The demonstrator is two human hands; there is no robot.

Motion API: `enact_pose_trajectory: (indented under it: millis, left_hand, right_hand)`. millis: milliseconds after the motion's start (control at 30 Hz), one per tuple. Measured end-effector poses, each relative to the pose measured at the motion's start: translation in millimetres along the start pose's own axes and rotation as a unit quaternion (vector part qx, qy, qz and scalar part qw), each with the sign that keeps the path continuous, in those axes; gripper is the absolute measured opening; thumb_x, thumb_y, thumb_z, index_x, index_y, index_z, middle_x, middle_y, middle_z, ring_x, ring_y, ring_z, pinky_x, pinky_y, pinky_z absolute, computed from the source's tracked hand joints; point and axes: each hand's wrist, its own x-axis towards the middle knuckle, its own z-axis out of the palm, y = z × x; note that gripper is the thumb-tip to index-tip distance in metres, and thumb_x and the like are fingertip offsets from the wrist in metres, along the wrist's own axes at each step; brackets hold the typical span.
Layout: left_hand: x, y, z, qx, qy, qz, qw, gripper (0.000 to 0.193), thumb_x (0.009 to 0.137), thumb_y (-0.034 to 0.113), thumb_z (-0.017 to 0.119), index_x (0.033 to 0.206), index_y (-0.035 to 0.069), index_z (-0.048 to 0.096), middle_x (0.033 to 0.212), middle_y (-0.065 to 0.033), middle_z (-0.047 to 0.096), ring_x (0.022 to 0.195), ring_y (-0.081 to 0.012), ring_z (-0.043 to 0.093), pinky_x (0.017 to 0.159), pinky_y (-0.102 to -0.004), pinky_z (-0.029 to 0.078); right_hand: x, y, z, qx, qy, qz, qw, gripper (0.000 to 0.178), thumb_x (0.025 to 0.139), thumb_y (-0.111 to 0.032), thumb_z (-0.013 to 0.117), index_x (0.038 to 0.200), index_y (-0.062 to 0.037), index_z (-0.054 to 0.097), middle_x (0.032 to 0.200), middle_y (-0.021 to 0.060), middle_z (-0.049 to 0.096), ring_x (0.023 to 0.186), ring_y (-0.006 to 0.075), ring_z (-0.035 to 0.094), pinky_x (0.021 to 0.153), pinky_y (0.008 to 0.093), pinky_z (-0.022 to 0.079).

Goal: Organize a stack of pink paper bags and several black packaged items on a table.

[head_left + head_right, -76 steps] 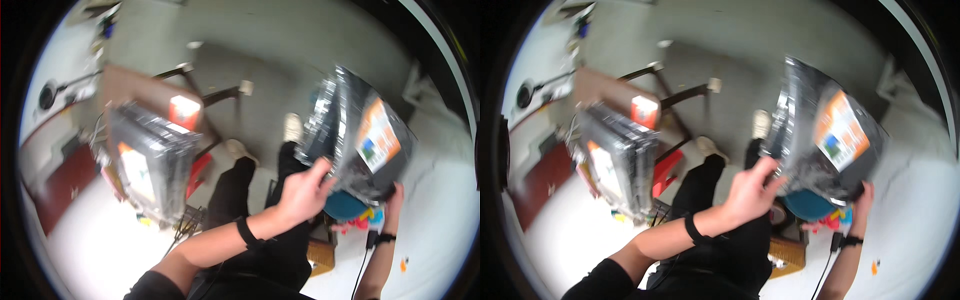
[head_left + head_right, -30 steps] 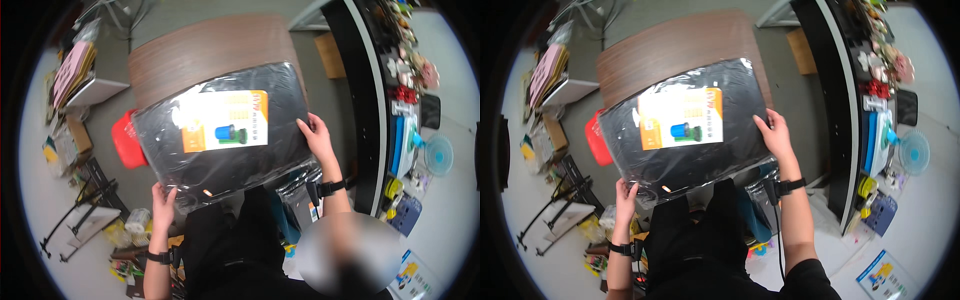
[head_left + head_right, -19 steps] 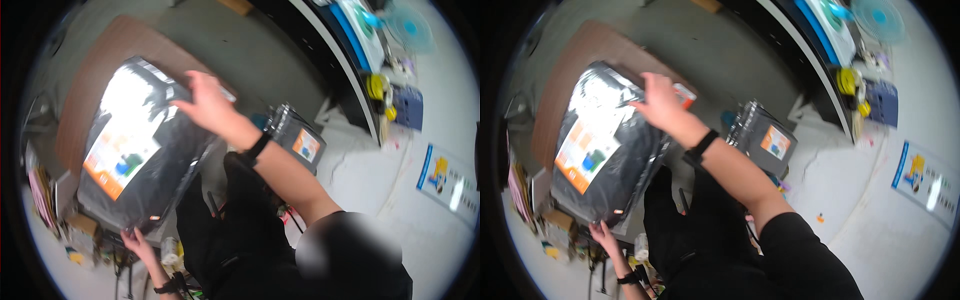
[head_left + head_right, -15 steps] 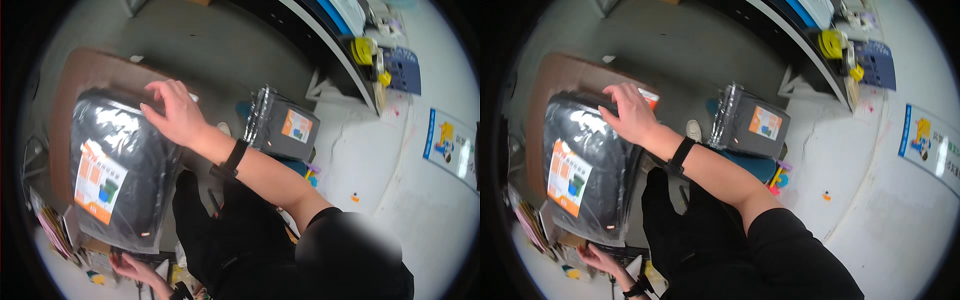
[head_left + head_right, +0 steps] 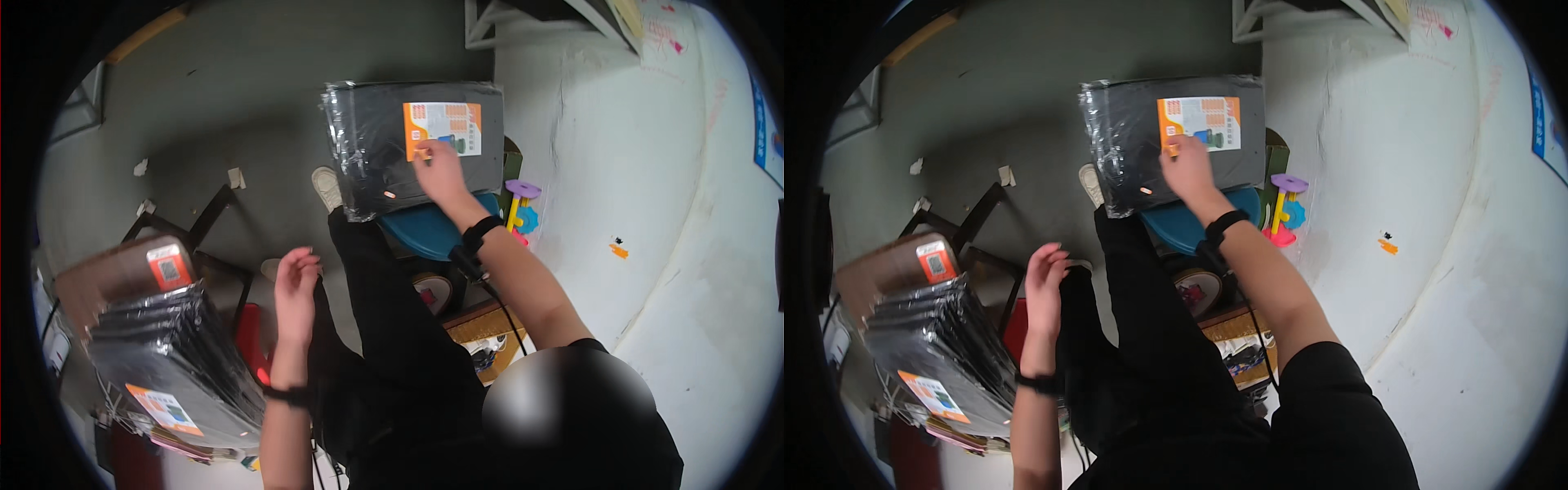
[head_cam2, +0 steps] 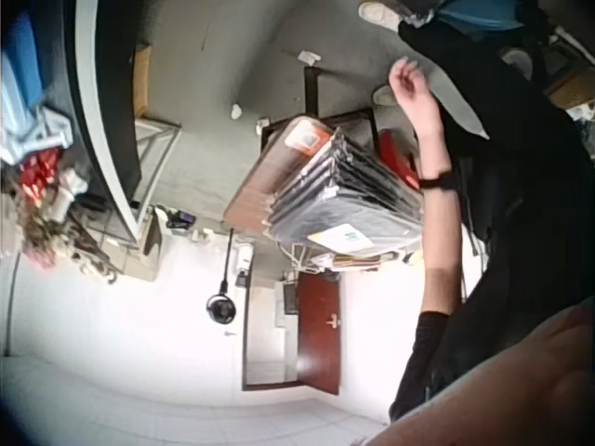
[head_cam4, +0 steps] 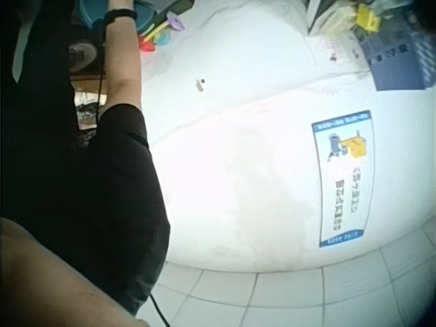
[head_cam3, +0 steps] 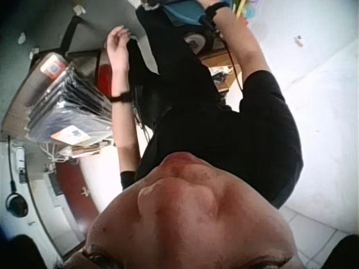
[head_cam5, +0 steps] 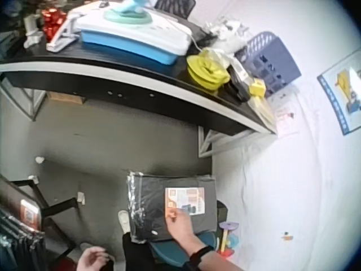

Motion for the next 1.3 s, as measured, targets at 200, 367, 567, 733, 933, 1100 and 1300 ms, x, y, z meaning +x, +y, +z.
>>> enact_pose_trajectory:
  millis: [200, 367, 567, 733, 933, 1100, 1300]
  left_hand:
    - [116.7, -49.8, -8.9, 0.182, -0.018, -0.139, 0.973, 0.052, 0.107, 0.022, 0.065, 0.156, 0.008, 0.055, 0.143, -0.0084, 0.066, 0.132, -0.0187, 0.063, 0.114, -0.0367, 0.048]
    - [154.3, -7.0, 0.4, 0.022, 0.014, -0.184, 0.983, 0.079, 0.105, 0.021, 0.065, 0.175, 0.008, 0.032, 0.174, -0.0159, 0.043, 0.162, -0.0276, 0.038, 0.134, -0.0424, 0.026]
    - [156.2, 8.8, 37.3, 0.173, -0.001, -0.172, 0.970, 0.080, 0.102, 0.014, 0.069, 0.171, -0.002, 0.032, 0.167, -0.0152, 0.051, 0.154, -0.0272, 0.049, 0.130, -0.0404, 0.034]
    - [143.4, 16.7, 17.9, 0.124, 0.010, -0.093, 0.988, 0.064, 0.102, 0.003, 0.074, 0.158, -0.002, 0.044, 0.148, -0.0128, 0.064, 0.137, -0.0217, 0.061, 0.116, -0.0354, 0.047]
    - [104.3, 19.2, 77.5, 0.057, -0.047, 0.024, 0.997, 0.033, 0.105, -0.001, 0.075, 0.123, 0.005, 0.048, 0.119, -0.0088, 0.069, 0.110, -0.0161, 0.067, 0.097, -0.0316, 0.055]
    - [59.5, 18.1, 104.5, 0.057, -0.037, 0.029, 0.997, 0.033, 0.105, -0.002, 0.074, 0.124, 0.004, 0.047, 0.119, -0.0092, 0.069, 0.110, -0.0154, 0.067, 0.095, -0.0306, 0.055]
    - [-4.8, 20.9, 116.2, 0.041, 0.111, 0.062, 0.991, 0.034, 0.105, -0.001, 0.074, 0.126, 0.004, 0.048, 0.121, -0.0097, 0.070, 0.111, -0.0155, 0.068, 0.095, -0.0306, 0.055]
  right_hand:
    - [6.7, 156.7, -67.4, -0.088, -0.045, 0.223, 0.970, 0.070, 0.091, -0.039, 0.078, 0.145, 0.0021, 0.062, 0.143, 0.0309, 0.067, 0.139, 0.0459, 0.061, 0.120, 0.0520, 0.048]
    - [-8.7, 189.3, -78.2, -0.052, -0.027, 0.305, 0.950, 0.094, 0.088, -0.040, 0.081, 0.161, 0.0067, 0.044, 0.158, 0.0339, 0.055, 0.149, 0.0474, 0.054, 0.125, 0.0489, 0.045]
    - [-7.6, 204.5, -91.6, 0.095, -0.037, 0.323, 0.941, 0.109, 0.088, -0.031, 0.082, 0.170, 0.0111, 0.025, 0.169, 0.0345, 0.044, 0.159, 0.0428, 0.045, 0.129, 0.0421, 0.040]
    - [-5.9, 184.8, -77.6, 0.094, -0.009, 0.290, 0.952, 0.102, 0.087, -0.032, 0.084, 0.167, 0.0077, 0.034, 0.155, 0.0264, 0.061, 0.141, 0.0361, 0.062, 0.118, 0.0415, 0.050]
    - [7.2, 187.2, -114.4, 0.134, -0.015, 0.339, 0.931, 0.090, 0.084, -0.035, 0.086, 0.157, 0.0049, 0.052, 0.141, 0.0208, 0.071, 0.128, 0.0307, 0.070, 0.111, 0.0393, 0.053]
    - [-8.8, 198.3, -144.3, 0.223, -0.030, 0.373, 0.900, 0.057, 0.086, -0.028, 0.079, 0.134, 0.0016, 0.070, 0.120, 0.0114, 0.075, 0.108, 0.0228, 0.069, 0.096, 0.0360, 0.054]
    - [-22.8, 171.4, -151.5, 0.281, -0.008, 0.342, 0.897, 0.057, 0.098, -0.031, 0.075, 0.137, 0.0075, 0.064, 0.117, 0.0083, 0.070, 0.111, 0.0189, 0.062, 0.101, 0.0335, 0.049]
